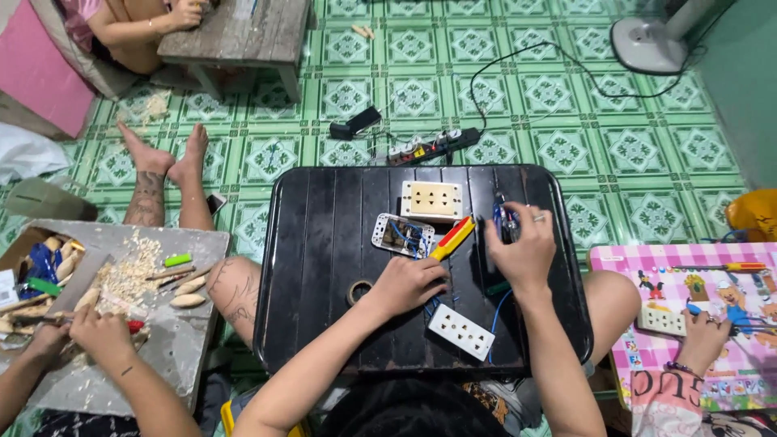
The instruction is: A person is wiring and assembling an electrical outlet box on a small table while sitting on the floor.
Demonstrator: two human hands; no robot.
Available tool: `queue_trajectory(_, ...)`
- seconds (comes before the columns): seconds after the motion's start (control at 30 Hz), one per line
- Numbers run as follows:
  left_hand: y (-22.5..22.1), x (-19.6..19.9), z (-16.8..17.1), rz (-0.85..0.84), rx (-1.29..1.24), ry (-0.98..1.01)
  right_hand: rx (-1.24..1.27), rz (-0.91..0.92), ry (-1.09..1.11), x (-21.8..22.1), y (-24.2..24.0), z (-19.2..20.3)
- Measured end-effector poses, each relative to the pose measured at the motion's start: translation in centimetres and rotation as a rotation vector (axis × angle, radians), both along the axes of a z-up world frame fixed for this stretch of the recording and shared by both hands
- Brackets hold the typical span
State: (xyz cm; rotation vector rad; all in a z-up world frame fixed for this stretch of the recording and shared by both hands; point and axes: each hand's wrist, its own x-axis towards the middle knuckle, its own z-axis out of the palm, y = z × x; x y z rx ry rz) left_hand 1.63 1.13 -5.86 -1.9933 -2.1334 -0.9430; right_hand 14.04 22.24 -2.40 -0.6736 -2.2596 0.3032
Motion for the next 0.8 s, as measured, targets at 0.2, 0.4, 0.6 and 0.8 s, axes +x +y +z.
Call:
queue_trajectory(0.2, -0.3, 0.4, 4.9, -0.012, 0.173, -0.423, 0.066, -0.085, -0.281, 0.0, -1.4, 0.1)
queue_trajectory(0.4, 0.4, -1.8, 3.5, 0.167, 0.377, -0.820, 0.114, -0.071, -0.415, -0.2, -1.6, -0.2)
queue_trajectory(0.6, 0.5, -2.6, 3.7, 0.139, 0.465, -1.124, 0.119, 0.039, -0.229, -0.2, -2.7, 2.1)
queue_trajectory(0.8, 0.5, -1.9, 3.7, 0.029, 0.468, -1.181, 0.085, 0.475, 0.201, -1.1, -3.8, 2.5)
